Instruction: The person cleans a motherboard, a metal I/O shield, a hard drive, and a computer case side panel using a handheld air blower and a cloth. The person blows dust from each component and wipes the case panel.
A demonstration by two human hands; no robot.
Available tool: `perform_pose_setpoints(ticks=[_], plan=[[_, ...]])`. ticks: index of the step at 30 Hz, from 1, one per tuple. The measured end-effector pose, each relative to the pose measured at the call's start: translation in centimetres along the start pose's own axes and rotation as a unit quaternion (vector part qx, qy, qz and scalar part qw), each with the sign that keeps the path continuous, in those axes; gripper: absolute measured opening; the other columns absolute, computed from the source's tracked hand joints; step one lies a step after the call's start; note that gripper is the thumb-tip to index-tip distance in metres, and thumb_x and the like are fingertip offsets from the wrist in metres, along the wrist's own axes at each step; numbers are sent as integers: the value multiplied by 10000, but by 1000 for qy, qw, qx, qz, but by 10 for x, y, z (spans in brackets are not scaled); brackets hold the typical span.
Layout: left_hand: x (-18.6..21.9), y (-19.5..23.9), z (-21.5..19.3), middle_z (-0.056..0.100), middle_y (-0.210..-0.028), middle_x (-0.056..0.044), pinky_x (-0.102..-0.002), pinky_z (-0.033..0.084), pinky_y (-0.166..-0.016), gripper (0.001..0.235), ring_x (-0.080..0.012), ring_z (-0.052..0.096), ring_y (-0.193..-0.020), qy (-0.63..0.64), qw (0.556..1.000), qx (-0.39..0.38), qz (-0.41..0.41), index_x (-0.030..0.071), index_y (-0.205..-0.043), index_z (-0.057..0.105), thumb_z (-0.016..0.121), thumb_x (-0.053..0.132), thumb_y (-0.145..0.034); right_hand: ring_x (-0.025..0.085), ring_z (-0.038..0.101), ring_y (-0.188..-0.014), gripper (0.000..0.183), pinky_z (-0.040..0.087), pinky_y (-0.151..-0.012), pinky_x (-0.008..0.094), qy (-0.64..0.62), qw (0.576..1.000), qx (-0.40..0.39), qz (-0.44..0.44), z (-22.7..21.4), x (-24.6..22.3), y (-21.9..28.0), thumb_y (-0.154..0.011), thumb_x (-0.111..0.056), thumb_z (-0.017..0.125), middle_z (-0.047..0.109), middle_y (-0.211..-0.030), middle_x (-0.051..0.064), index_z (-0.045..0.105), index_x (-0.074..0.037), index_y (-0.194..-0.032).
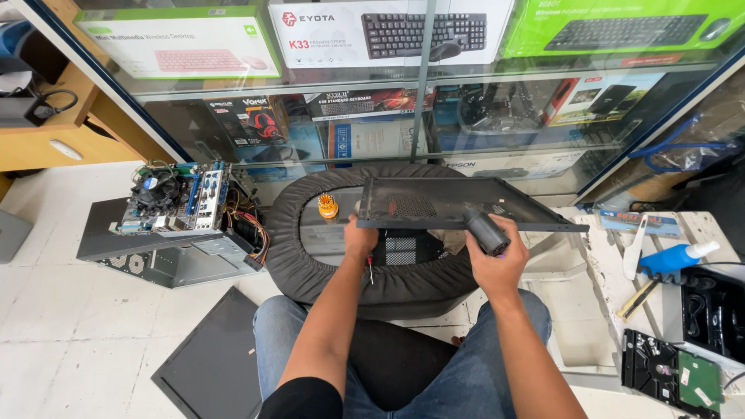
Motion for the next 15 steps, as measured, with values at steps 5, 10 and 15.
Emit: perform_pose_setpoints(ticks=[5, 10, 15], plan=[[29, 2, 22, 682, -1100, -359, -590, 613, -797, 696, -515, 704, -1009, -15, 999, -39, 27, -96, -1421, 390, 571, 337, -907, 449, 707, -900, 289, 558, -741, 579, 6, 1000, 7, 3, 1, 2, 0, -857, 44, 843, 704, -1058, 205, 642, -6, -1059], [17, 12, 27, 716, -1078, -301, -553, 600, -852, 661, -471, 703, -1057, -35, 996, -61, 45, -36, -1260, 571, 714, 425, -808, 410, 724, -893, 341, 548, -768, 454, 20, 999, 31, -19, -2, 10, 6, -758, 45, 920, 723, -995, 195, 685, 16, -1003], [-14, 26, -12, 742, -1061, -257, -525, 591, -893, 639, -439, 703, -1092, -41, 997, -49, 37, 11, -1140, 707, 822, 491, -734, 423, 712, -944, 358, 538, -800, 453, 11, 1000, 17, -8, -3, 37, 24, -780, 48, 919, 712, -1029, 220, 689, 26, -1054]])
Point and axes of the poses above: each hand's wrist, its own y-axis away from the middle knuckle, its own z-axis out of the palm, x = y × z, the point moved 4 cm from there along -y, towards the middle knuckle
